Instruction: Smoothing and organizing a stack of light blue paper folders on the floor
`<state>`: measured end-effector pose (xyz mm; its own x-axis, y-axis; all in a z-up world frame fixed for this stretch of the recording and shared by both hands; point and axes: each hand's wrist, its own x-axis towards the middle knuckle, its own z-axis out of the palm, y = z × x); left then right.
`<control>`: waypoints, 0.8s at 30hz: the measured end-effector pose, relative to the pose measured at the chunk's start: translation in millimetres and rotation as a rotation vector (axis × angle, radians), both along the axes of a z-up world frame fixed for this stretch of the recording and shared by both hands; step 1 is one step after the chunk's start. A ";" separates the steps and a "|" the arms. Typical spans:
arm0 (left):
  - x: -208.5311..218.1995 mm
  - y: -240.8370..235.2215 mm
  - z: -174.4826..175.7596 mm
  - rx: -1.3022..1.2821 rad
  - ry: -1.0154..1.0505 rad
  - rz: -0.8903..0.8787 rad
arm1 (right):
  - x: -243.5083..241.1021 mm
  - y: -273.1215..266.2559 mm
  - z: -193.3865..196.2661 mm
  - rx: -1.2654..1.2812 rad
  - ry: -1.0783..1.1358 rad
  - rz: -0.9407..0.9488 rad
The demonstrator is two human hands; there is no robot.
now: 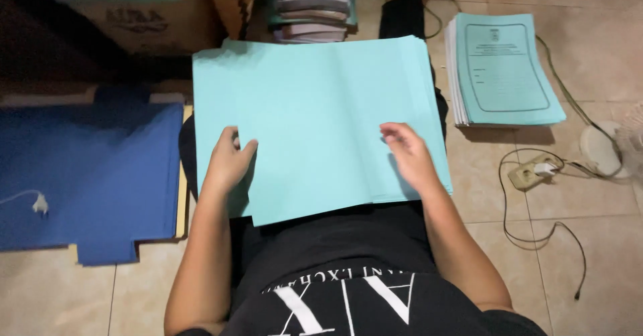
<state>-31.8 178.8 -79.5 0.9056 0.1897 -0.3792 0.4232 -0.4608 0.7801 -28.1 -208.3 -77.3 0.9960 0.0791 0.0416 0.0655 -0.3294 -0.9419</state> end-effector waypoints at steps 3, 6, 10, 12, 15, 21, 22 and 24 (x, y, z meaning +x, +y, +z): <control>-9.5 -33.9 10.6 0.011 -0.116 -0.055 | 0.4 5.7 3.4 -0.374 -0.114 0.139; -13.1 -81.1 18.7 0.019 -0.115 -0.207 | -1.5 23.0 20.4 -0.629 -0.081 0.223; -10.9 -92.2 53.9 -0.036 -0.163 -0.196 | -6.2 37.2 41.5 -0.832 -0.101 0.220; -9.2 -84.1 42.2 -0.018 -0.156 -0.149 | -7.7 37.9 46.5 -0.813 -0.017 0.178; -4.7 -85.0 24.4 0.117 -0.165 -0.125 | -3.0 31.2 37.9 -0.887 0.002 0.146; 39.9 -128.5 -12.0 0.883 -0.460 -0.280 | -3.1 37.3 42.0 -0.961 -0.035 0.179; 57.3 -141.6 -19.4 0.879 -0.459 -0.279 | -4.2 34.9 41.1 -0.965 -0.034 0.180; 89.4 -163.3 -38.2 0.754 -0.356 -0.405 | -6.9 33.8 36.0 -0.972 -0.033 0.202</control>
<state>57.6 15.5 -117.7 0.9961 -0.0833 0.0295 -0.0882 -0.9597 0.2669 -35.0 -174.6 -41.3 0.9597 0.2615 -0.1033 0.2268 -0.9371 -0.2652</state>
